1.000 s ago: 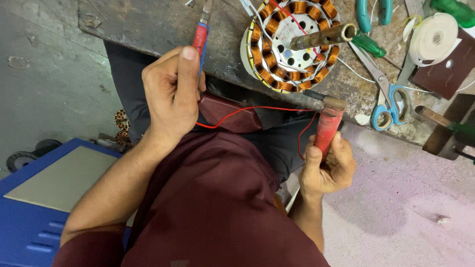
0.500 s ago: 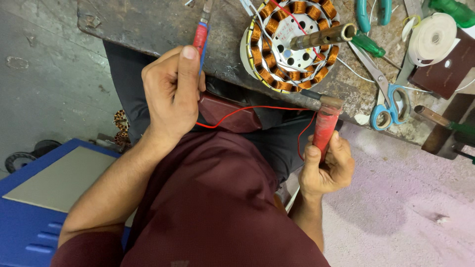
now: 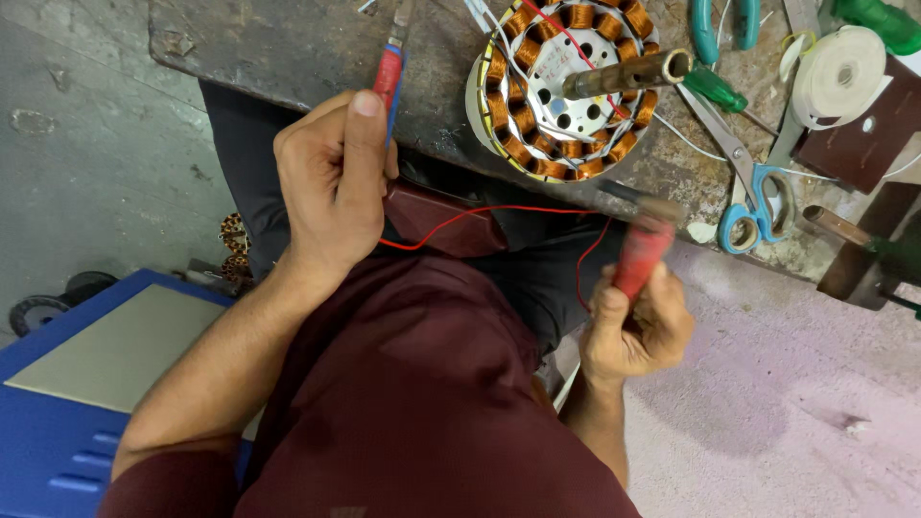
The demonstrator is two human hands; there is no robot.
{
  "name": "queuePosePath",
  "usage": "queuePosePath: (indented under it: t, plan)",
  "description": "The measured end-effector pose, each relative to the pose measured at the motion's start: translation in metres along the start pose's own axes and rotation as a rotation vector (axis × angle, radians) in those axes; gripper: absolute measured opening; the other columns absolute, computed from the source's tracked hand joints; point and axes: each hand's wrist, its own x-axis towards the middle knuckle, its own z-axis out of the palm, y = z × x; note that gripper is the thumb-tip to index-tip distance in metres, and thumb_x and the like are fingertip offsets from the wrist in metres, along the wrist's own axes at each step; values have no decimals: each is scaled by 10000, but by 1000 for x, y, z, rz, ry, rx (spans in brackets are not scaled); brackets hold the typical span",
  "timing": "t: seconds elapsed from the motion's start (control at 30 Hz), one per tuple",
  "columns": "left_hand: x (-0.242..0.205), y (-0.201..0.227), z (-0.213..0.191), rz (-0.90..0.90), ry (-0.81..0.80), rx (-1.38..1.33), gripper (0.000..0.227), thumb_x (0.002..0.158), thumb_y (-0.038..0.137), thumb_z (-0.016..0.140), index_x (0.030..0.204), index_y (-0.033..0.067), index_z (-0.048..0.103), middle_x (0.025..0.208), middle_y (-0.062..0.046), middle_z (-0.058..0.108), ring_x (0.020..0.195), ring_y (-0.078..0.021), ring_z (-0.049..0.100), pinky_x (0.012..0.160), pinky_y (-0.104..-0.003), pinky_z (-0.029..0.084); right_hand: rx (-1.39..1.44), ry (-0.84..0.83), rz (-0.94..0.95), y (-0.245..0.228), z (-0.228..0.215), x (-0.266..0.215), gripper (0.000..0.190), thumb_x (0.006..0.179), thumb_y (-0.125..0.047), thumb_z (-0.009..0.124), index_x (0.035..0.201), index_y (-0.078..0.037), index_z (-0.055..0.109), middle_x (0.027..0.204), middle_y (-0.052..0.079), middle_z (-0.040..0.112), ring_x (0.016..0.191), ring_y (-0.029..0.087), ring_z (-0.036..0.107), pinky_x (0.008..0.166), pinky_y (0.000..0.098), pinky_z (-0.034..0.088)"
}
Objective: The person uses a multimeter with red and blue probes to test electrical continuity on several circular copper-wound stator components placed on a workbench. The person touches the probes to different wire ends and contact points on the stators, then moves to the next component and repeats the testing process.
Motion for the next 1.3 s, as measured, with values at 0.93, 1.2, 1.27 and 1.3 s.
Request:
queuePosePath:
  t: [0.93,1.2,1.27,1.3]
  plan:
    - [-2,-3,2,-4,13,-45,584,1207,306,432,719,-6,503,601,-55,501,512,-112,526,505,-281,378,-91,-34,16,-5,-1,1,390,1032,-55,740,1384,-46,572,1044,144,643,756,154,658,631,212,504]
    - [-1,-2,1,16,11,-24,587,1212,314,437,723,-4,503,603,-48,508,519,-108,513,515,-277,363,-88,-47,-1,-4,-3,1,399,1042,-71,744,1404,-58,578,1029,146,649,746,153,646,640,218,503]
    - [-1,-1,2,-9,16,-22,563,1197,303,441,733,-10,506,637,-50,510,519,-103,525,502,-275,361,-75,-42,16,-4,-2,3,396,1038,-71,744,1396,-61,576,1011,152,660,681,126,609,600,196,477]
    - [0,-1,2,-22,18,-21,551,1190,297,443,738,-12,508,654,-51,510,519,-101,530,495,-274,360,-69,-40,25,-4,-1,3,395,1036,-72,745,1393,-63,575,1002,156,665,649,113,590,581,185,465]
